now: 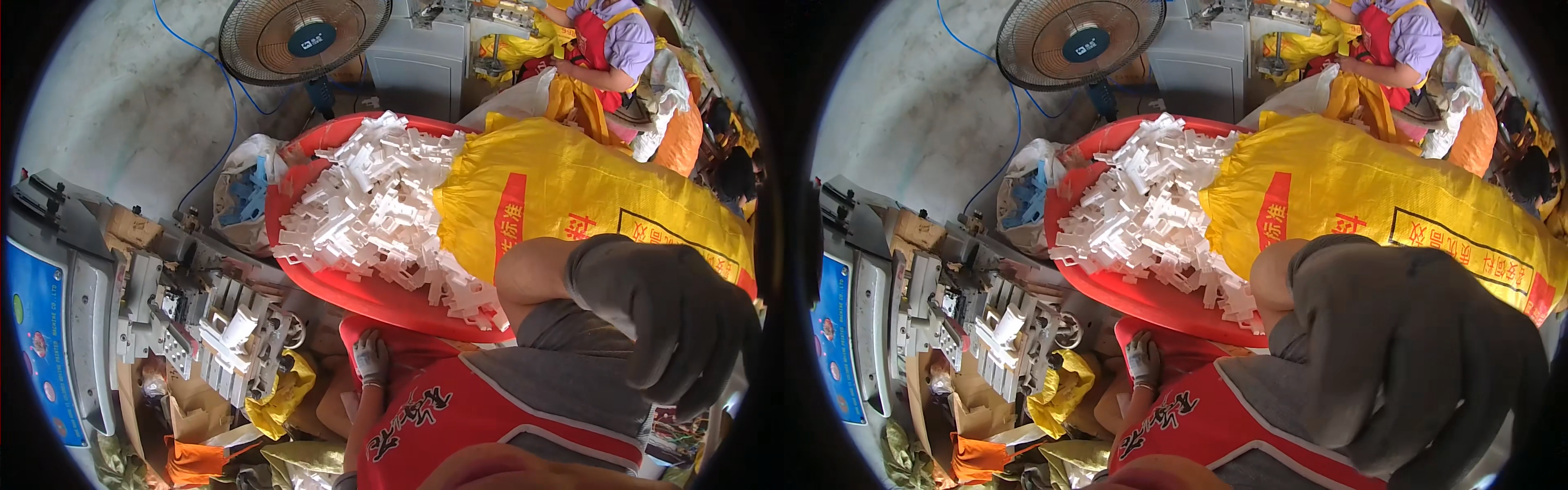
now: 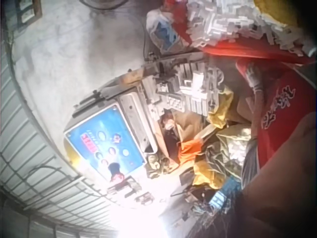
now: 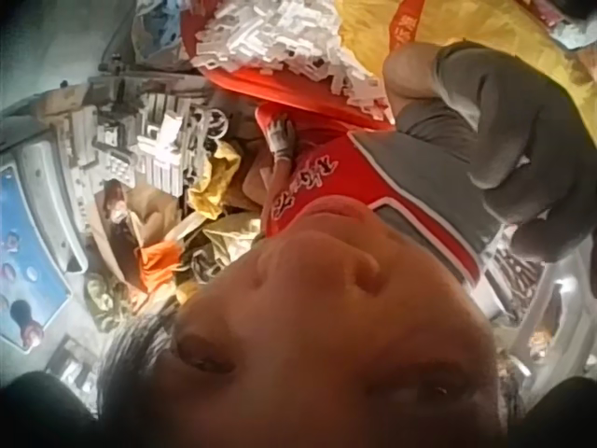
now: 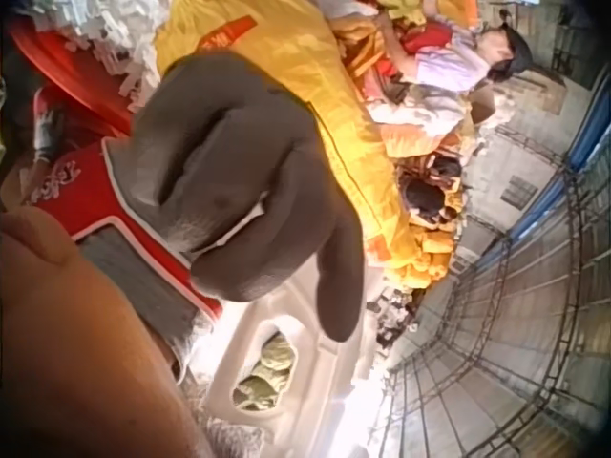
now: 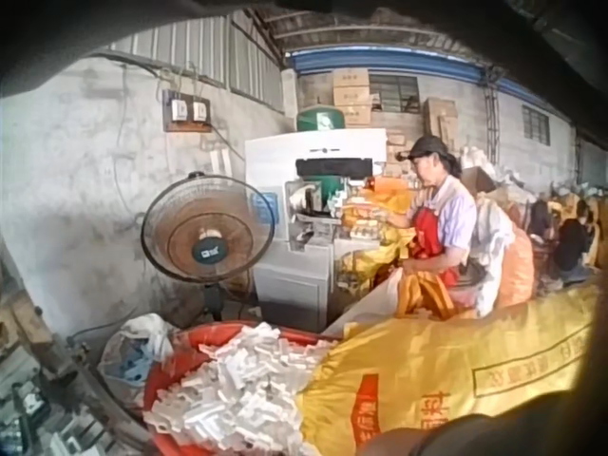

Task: Assembling white plastic parts onto a specialized machine in a workshop.

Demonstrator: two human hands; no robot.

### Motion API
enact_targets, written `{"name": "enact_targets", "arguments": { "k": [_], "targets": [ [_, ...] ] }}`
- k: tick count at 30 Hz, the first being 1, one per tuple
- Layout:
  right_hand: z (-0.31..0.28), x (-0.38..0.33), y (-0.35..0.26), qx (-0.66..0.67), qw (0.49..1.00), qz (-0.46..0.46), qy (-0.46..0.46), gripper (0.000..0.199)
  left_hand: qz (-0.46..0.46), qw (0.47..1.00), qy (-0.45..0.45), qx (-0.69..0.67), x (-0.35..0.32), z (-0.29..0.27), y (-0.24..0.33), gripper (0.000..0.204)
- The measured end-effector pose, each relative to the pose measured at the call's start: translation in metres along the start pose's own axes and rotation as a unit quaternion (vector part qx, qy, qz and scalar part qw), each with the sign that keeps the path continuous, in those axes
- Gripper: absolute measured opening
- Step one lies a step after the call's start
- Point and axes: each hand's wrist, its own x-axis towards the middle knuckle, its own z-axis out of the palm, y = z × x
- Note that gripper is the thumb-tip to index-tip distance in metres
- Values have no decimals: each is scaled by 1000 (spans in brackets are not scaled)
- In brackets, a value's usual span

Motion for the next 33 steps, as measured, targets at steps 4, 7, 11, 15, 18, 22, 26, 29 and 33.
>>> {"name": "enact_targets", "arguments": {
  "k": [4, 7, 11, 15, 18, 22, 26, 29, 33],
  "targets": [
    [-3, -4, 8, 8, 1000, 2, -2, 40, 8, 1000, 7, 9, 0, -1, 0, 25],
    [-3, -3, 7, 14, 1000, 0, -5, 39, 12, 1000, 3, 0, 2, 0, 3, 25],
    [3, -4, 2, 23, 1000, -10, -11, 39, 8, 1000, 13, -9, -1, 0, 3, 25],
    [4, -4, 7, 21, 1000, -10, -16, 38, 5, 1000, 17, -8, -2, 2, 0, 24],
    [6, 2, 6, 23, 1000, -9, -12, 37, 5, 1000, 14, -7, -3, 4, -3, 25],
    [8, -1, 6, 23, 1000, -8, -12, 37, -7, 1000, 4, -3, -2, 1, 0, 24],
    [7, -1, 14, 22, 1000, -2, -11, 36, 4, 1000, 13, -8, -2, 1, 0, 25],
    [6, 0, 17, 25, 1000, 1, -10, 36, 13, 1000, 15, -6, 0, -2, 2, 24],
    [9, 1, 15, 31, 999, -1, -11, 35, 5, 1000, 12, -1, -3, -2, 2, 24]
  ]
}}
